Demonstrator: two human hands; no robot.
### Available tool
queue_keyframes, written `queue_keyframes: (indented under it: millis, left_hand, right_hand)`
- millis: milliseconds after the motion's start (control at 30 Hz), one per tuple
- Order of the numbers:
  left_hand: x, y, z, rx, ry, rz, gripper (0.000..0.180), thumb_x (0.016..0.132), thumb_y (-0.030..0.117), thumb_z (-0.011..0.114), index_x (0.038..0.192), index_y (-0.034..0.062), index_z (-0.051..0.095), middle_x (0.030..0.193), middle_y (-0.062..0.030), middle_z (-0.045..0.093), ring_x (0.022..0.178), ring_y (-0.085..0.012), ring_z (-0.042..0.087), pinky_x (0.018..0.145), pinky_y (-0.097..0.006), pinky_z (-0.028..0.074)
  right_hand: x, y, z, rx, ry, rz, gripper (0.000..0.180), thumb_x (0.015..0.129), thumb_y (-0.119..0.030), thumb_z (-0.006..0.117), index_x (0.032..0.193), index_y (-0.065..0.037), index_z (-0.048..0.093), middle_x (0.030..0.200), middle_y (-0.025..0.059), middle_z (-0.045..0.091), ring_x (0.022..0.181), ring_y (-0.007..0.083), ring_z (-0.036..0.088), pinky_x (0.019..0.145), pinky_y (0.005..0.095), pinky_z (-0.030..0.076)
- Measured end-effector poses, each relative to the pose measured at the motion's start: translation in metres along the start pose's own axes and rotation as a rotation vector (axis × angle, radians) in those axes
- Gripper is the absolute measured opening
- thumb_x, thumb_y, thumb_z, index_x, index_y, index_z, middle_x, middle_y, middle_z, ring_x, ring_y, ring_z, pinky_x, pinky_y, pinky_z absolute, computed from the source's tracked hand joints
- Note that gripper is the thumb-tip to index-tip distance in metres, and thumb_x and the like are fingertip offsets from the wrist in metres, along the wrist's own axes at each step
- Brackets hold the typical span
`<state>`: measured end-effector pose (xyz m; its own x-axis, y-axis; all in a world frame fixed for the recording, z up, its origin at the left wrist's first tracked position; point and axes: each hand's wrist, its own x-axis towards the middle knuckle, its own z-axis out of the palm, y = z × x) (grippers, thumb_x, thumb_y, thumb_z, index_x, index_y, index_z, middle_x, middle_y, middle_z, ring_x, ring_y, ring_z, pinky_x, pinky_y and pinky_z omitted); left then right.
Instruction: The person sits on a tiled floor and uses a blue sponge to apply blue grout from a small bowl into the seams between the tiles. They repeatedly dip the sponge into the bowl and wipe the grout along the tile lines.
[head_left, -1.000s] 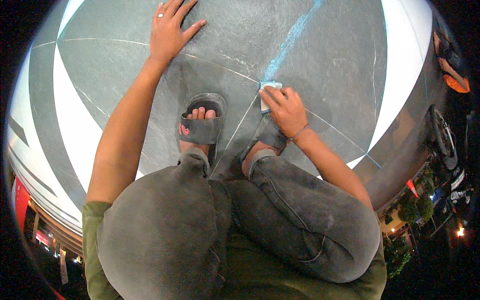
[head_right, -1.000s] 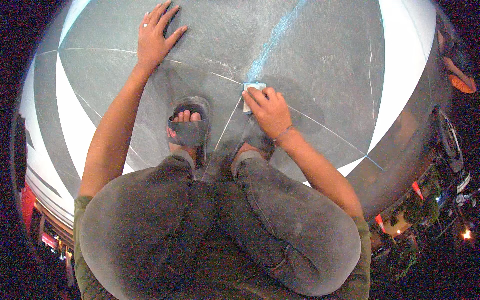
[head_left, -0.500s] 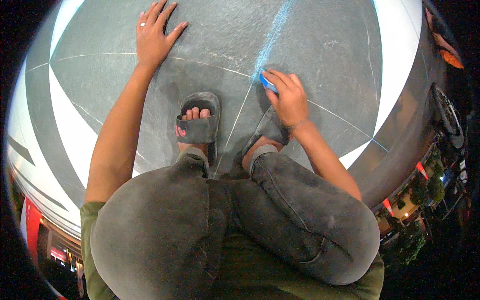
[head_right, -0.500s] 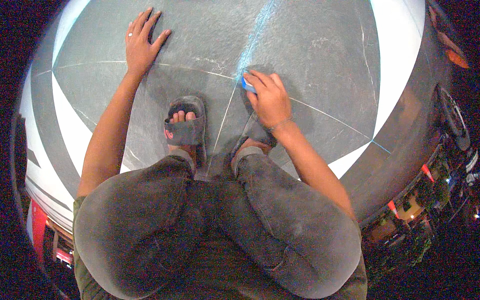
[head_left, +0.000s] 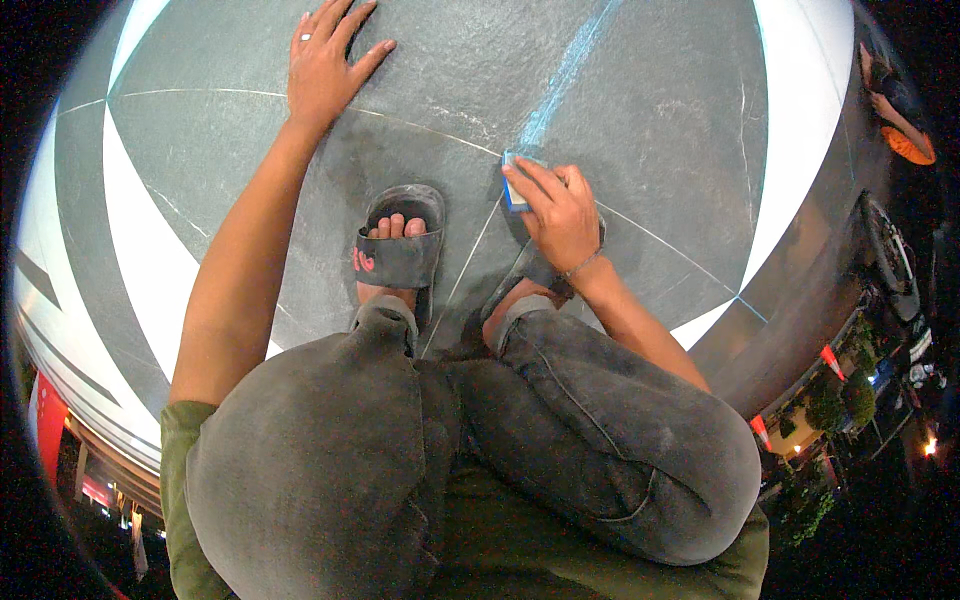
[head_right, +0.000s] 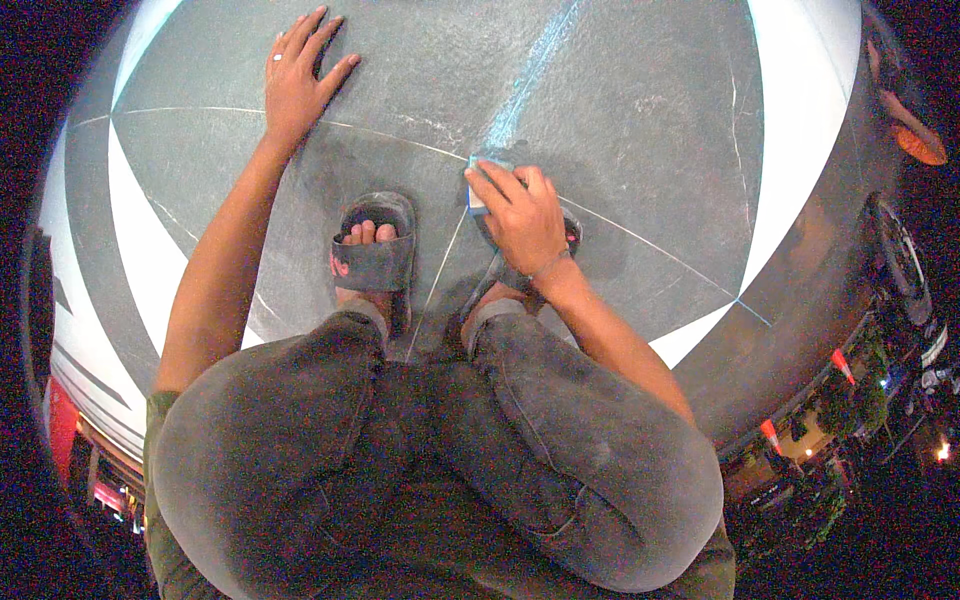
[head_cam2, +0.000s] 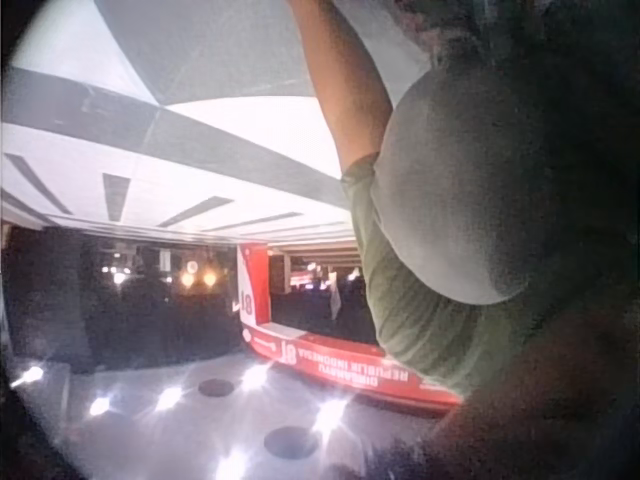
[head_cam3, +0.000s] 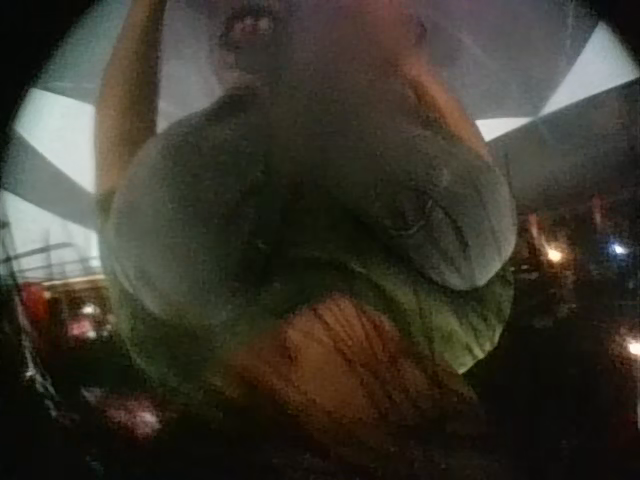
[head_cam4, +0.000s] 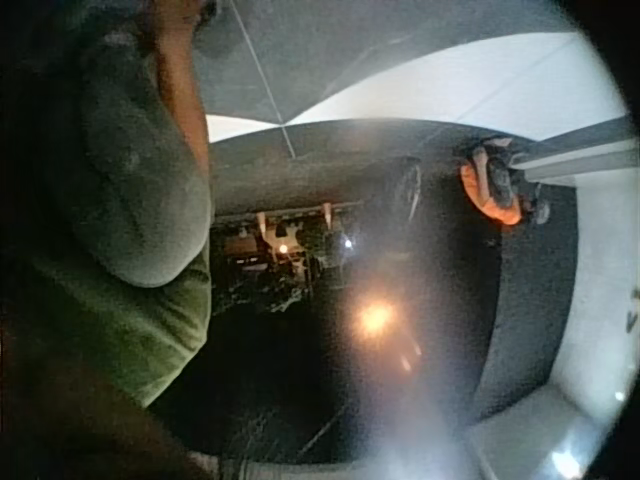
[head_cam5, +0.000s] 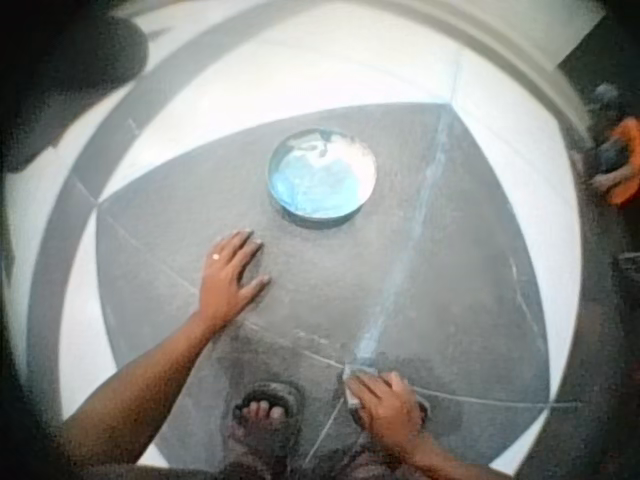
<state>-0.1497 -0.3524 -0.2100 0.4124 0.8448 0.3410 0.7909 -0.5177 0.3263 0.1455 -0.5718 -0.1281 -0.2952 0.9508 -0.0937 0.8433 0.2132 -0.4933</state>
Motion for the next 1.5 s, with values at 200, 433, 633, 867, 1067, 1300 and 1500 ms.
queue_keyframes:
  millis: [200, 433, 633, 867, 1067, 1300, 1500]
  left_hand:
    - [-0.003, -0.006, 0.002, 0.013, -0.004, 0.015, 0.056, 0.092, 0.047, 0.073, 0.140, 0.0189, 0.064, 0.154, -0.0042, 0.053, 0.145, -0.0289, 0.045, 0.121, -0.053, 0.030]
    - [0.002, -0.005, 0.000, -0.011, 0.016, 0.025, 0.057, 0.091, 0.047, 0.074, 0.140, 0.0189, 0.064, 0.153, -0.0050, 0.054, 0.144, -0.0304, 0.047, 0.121, -0.053, 0.031]
    - [0.002, -0.003, 0.003, 0.002, 0.004, 0.023, 0.057, 0.090, 0.047, 0.075, 0.139, 0.0189, 0.064, 0.154, -0.0048, 0.054, 0.144, -0.0302, 0.047, 0.121, -0.052, 0.031]
    - [-0.002, -0.003, -0.002, 0.008, -0.019, -0.011, 0.058, 0.090, 0.046, 0.075, 0.140, 0.0183, 0.064, 0.154, -0.0048, 0.053, 0.145, -0.0292, 0.046, 0.121, -0.052, 0.031]
    - [0.003, 0.001, -0.001, 0.005, -0.011, 0.006, 0.057, 0.091, 0.046, 0.075, 0.140, 0.0182, 0.064, 0.154, -0.0046, 0.054, 0.145, -0.0287, 0.046, 0.122, -0.052, 0.030]
    - [-0.002, -0.004, -0.003, 0.002, -0.010, -0.011, 0.057, 0.091, 0.045, 0.075, 0.140, 0.0182, 0.063, 0.154, -0.0042, 0.053, 0.145, -0.0284, 0.046, 0.122, -0.053, 0.030]
    - [0.000, 0.001, -0.003, 0.011, -0.012, 0.003, 0.056, 0.091, 0.045, 0.075, 0.139, 0.0183, 0.064, 0.154, -0.0047, 0.054, 0.146, -0.0280, 0.046, 0.121, -0.053, 0.030]
  right_hand:
    - [-0.001, -0.011, 0.007, -0.218, -0.125, 0.004, 0.044, 0.081, -0.012, 0.070, 0.125, -0.013, 0.069, 0.123, 0.0024, 0.070, 0.099, 0.0255, 0.061, 0.085, 0.0398, 0.052]
    - [0.002, -0.008, -0.009, -0.080, -0.100, 0.228, 0.045, 0.080, -0.017, 0.076, 0.124, -0.008, 0.068, 0.111, 0.0095, 0.073, 0.095, 0.0310, 0.065, 0.089, 0.0418, 0.054]
    - [0.013, -0.015, 0.029, 0.072, 0.109, 0.070, 0.050, 0.076, -0.007, 0.078, 0.125, -0.007, 0.067, 0.118, 0.0104, 0.072, 0.094, 0.0291, 0.066, 0.090, 0.0377, 0.053]
    - [-0.005, -0.020, 0.013, 0.175, -0.199, -0.151, 0.063, 0.071, -0.010, 0.079, 0.133, -0.015, 0.066, 0.130, 0.0029, 0.067, 0.104, 0.0269, 0.062, 0.093, 0.0411, 0.052]
    - [0.004, 0.019, -0.008, -0.098, 0.068, 0.155, 0.062, 0.071, -0.010, 0.079, 0.131, -0.019, 0.068, 0.131, 0.0025, 0.067, 0.106, 0.0275, 0.060, 0.091, 0.0419, 0.052]
    - [-0.011, -0.010, 0.006, 0.062, -0.129, 0.096, 0.063, 0.069, -0.006, 0.081, 0.130, -0.019, 0.070, 0.127, 0.0027, 0.069, 0.103, 0.0279, 0.060, 0.091, 0.0411, 0.052]
    - [-0.012, -0.006, -0.005, 0.019, -0.003, 0.049, 0.066, 0.067, -0.006, 0.080, 0.131, -0.020, 0.070, 0.132, 0.0012, 0.067, 0.103, 0.0274, 0.060, 0.091, 0.0406, 0.051]
